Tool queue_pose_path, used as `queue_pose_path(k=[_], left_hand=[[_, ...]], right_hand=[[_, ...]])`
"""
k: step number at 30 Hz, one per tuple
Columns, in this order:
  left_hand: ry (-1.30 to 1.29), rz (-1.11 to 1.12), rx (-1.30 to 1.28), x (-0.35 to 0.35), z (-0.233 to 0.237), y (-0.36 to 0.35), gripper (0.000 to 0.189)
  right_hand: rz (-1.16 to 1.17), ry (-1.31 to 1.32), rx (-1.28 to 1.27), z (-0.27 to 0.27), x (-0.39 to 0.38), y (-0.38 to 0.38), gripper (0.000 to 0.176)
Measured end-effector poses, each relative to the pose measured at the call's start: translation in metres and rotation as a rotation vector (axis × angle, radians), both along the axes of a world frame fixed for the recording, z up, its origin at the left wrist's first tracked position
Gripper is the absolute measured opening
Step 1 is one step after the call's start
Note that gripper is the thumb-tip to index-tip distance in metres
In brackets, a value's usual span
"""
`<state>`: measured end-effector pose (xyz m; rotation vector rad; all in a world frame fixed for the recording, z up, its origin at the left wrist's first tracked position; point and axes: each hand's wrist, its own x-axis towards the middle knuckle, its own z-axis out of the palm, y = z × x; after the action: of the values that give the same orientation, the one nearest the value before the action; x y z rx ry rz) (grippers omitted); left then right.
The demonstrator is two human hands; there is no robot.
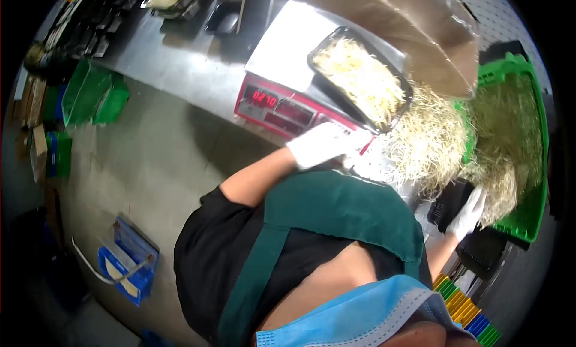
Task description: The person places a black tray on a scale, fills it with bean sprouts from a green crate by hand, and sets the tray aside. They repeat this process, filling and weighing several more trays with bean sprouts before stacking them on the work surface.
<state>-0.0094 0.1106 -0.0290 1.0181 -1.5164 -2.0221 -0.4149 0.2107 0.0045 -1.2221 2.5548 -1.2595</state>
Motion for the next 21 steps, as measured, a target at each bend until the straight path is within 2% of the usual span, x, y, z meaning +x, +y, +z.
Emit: queue_pose_path(k=[1, 2, 3, 4, 5, 6, 8, 9, 10, 11, 12, 13, 14, 15, 16, 17, 18, 19, 20, 21], left_hand=[[0.109, 0.166, 0.060, -0.014, -0.004, 0.002, 0.045], [-0.031, 0.278, 0.118, -0.021, -0.013, -0.008, 0.044], [0.087, 0.469, 0.037, -0.023, -0.004, -0.020, 0.040], [0.287, 0.529, -0.254, -0.019, -0.019, -0.036, 0.033], [0.028, 0.607, -0.151, -0.009, 0.004, -0.048, 0.022], [0.190, 0.538, 0.020, 0.008, 0.002, -0.069, 0.012], [0.195, 0.761, -0.500, 0.041, -0.013, -0.093, 0.011], [0.319, 1.028, -0.512, 0.060, -0.007, -0.110, 0.009], [0.561, 1.002, -0.088, 0.096, 0.004, -0.118, 0.010], [0.742, 1.113, -0.224, 0.114, 0.020, -0.132, 0.010], [0.664, 1.154, -0.396, 0.150, 0.012, -0.153, 0.011], [0.585, 1.189, -0.559, 0.189, 0.006, -0.175, 0.012], [0.633, 1.347, -0.304, 0.214, 0.026, -0.196, 0.018], [0.618, 1.508, -0.379, 0.242, 0.030, -0.220, 0.018], [0.389, 1.587, -0.272, 0.269, 0.032, -0.235, 0.016], [0.381, 1.637, -0.334, 0.286, 0.036, -0.251, 0.012], [0.322, 1.518, -0.421, 0.316, 0.026, -0.270, 0.012], [0.432, 1.362, -0.268, 0.346, 0.015, -0.279, 0.013], [0.357, 1.385, -0.364, 0.354, 0.012, -0.286, 0.011], [0.223, 1.608, -0.278, 0.354, 0.012, -0.294, 0.021]], right_hand=[[-0.071, 0.151, 0.242, -0.010, -0.023, 0.028, 0.067], [-0.255, 0.203, 0.465, -0.017, -0.027, 0.043, 0.069], [-0.239, 0.173, 0.541, -0.031, -0.041, 0.054, 0.069], [-0.039, -0.208, 0.280, -0.072, -0.085, 0.072, 0.063], [-0.028, -0.148, 0.378, -0.061, -0.066, 0.069, 0.060], [-0.019, -0.082, 0.466, -0.053, -0.057, 0.067, 0.056], [0.035, -0.013, 0.503, -0.051, -0.064, 0.069, 0.052], [0.081, 0.002, 0.497, -0.053, -0.067, 0.071, 0.052], [0.005, 0.084, 0.629, -0.060, -0.079, 0.077, 0.051], [-0.056, -0.052, 0.577, -0.080, -0.100, 0.090, 0.050], [-0.013, -0.056, 0.538, -0.093, -0.113, 0.099, 0.050], [-0.074, -0.050, 0.508, -0.087, -0.094, 0.094, 0.049], [-0.138, -0.042, 0.482, -0.080, -0.078, 0.092, 0.048], [-0.166, -0.027, 0.537, -0.080, -0.080, 0.093, 0.047], [-0.195, -0.014, 0.591, -0.081, -0.082, 0.094, 0.046], [-0.161, 0.115, 0.639, -0.076, -0.072, 0.094, 0.046], [0.070, 0.075, 0.480, -0.074, -0.084, 0.110, 0.041], [-0.080, 0.114, 0.549, -0.083, -0.097, 0.103, 0.039], [-0.234, 0.149, 0.620, -0.086, -0.095, 0.099, 0.036], [-0.296, 0.476, 0.932, -0.070, -0.078, 0.088, 0.036]])
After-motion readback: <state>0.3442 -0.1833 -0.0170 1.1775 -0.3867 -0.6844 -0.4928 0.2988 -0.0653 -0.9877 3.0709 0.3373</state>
